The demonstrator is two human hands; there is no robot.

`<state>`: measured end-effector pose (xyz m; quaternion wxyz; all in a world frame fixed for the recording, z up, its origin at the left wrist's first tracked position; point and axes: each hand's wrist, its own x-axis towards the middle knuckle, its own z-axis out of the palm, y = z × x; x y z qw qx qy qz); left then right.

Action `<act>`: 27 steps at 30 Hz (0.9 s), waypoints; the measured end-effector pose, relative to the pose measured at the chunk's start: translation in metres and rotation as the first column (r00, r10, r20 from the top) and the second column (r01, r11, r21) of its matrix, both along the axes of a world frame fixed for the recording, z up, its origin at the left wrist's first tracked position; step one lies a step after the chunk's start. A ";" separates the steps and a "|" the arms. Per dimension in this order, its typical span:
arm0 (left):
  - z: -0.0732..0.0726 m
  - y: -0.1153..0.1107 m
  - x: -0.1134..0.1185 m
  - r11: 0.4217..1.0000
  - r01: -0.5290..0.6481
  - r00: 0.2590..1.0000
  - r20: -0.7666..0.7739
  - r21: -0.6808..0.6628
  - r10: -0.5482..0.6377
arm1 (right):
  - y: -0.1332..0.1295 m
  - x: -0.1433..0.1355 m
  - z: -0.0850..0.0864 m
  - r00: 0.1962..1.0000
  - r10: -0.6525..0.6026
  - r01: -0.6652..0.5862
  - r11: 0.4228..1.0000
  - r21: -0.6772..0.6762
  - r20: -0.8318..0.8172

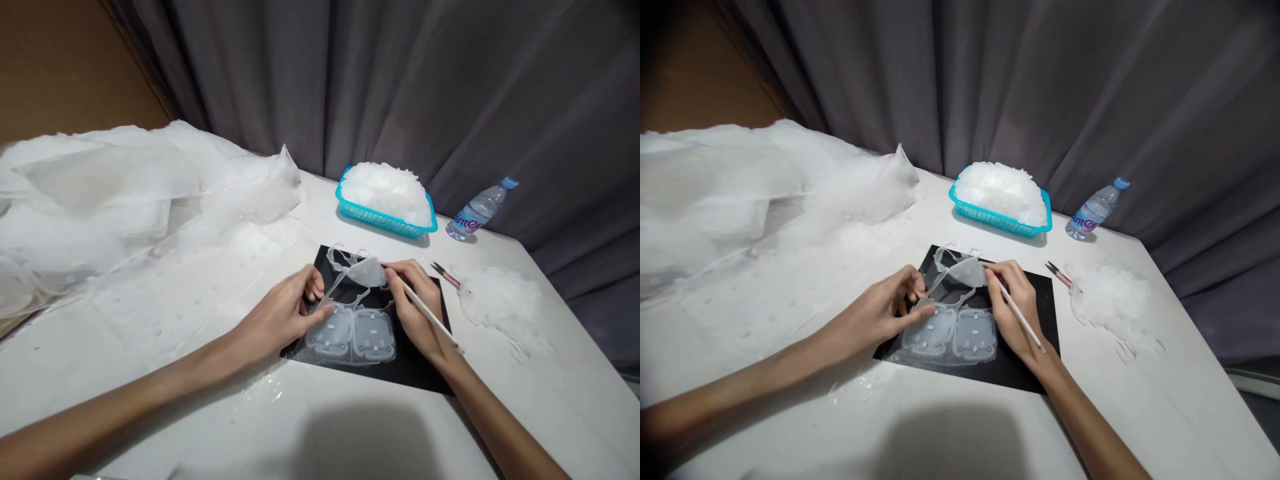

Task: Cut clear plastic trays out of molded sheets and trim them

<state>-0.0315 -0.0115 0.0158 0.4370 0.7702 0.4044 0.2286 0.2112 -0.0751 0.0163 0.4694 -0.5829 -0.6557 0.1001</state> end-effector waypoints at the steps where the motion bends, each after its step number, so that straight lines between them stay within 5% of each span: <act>1: 0.004 -0.001 0.000 0.994 -0.049 0.998 -0.023 0.099 0.052 | -0.005 -0.007 0.000 1.000 0.021 -0.021 1.000 0.015 0.005; 3: 0.011 -0.004 0.002 0.990 -0.079 0.997 -0.009 0.117 0.081 | -0.014 -0.020 -0.002 0.998 0.070 -0.071 0.996 0.048 0.006; 5: 0.014 -0.006 0.006 0.994 -0.026 0.996 0.088 -0.102 0.035 | -0.022 -0.032 -0.008 0.989 0.147 -0.146 0.988 0.056 -0.002; 8: 0.009 -0.005 0.012 0.897 0.054 0.954 0.287 -0.438 0.083 | -0.031 -0.045 -0.015 0.933 0.358 -0.359 0.933 -0.040 -0.027; 12: -0.002 0.000 0.012 0.760 0.153 0.894 0.416 -0.631 0.165 | -0.039 -0.040 -0.006 0.849 0.509 -0.528 0.824 -0.208 -0.140; 19: -0.009 0.004 0.007 0.771 0.203 0.887 0.447 -0.604 0.116 | -0.017 -0.013 0.010 0.965 0.234 -0.233 0.972 -0.025 0.114; 27: -0.017 0.002 0.001 0.913 0.222 0.935 0.341 -0.342 -0.100 | 0.031 -0.030 0.019 0.896 0.425 -0.363 0.868 -0.340 0.130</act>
